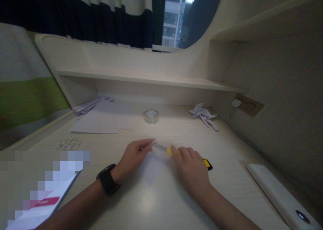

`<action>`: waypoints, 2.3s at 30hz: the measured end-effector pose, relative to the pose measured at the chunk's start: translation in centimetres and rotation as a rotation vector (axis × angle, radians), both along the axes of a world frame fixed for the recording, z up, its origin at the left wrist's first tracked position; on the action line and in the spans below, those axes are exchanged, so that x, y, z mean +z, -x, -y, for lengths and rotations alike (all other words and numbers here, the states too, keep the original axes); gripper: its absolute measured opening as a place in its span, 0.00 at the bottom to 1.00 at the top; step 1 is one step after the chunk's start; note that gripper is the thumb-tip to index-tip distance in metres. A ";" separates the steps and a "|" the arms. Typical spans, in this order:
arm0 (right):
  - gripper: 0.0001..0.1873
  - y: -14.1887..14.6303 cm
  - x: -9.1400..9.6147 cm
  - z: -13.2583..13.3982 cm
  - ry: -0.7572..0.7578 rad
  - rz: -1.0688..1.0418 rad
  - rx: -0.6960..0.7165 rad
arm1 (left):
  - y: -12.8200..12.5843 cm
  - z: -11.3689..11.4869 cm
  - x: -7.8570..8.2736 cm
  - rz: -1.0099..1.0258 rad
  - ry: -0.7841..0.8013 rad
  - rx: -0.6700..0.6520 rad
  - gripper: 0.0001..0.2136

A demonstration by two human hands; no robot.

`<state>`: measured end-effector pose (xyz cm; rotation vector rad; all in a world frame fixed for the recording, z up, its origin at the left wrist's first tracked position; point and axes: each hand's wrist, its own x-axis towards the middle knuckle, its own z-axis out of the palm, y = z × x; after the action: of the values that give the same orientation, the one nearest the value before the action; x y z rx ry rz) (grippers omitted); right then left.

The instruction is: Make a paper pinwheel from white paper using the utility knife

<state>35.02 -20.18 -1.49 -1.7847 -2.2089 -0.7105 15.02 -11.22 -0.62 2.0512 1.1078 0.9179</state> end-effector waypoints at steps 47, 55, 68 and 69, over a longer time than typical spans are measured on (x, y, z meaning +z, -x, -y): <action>0.21 0.2 1.6 0.0 0.708 -0.947 0.144 | -0.4 0.6 -1.2 -0.080 -0.122 0.049 0.14; 0.16 0.5 0.1 0.1 0.261 -0.308 0.056 | -0.3 0.3 -1.1 -0.044 -0.074 0.063 0.13; 0.18 -0.2 0.2 0.2 -0.092 0.037 0.048 | -0.4 0.4 -1.0 -0.115 -0.074 0.028 0.15; 0.18 -0.2 0.2 0.2 -0.039 -0.005 0.032 | -0.4 0.4 -1.0 -0.114 -0.081 0.030 0.15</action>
<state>35.22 -20.37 -1.31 -1.7270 -2.1997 -0.7366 15.37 -11.62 -1.64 2.1824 1.1812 0.8825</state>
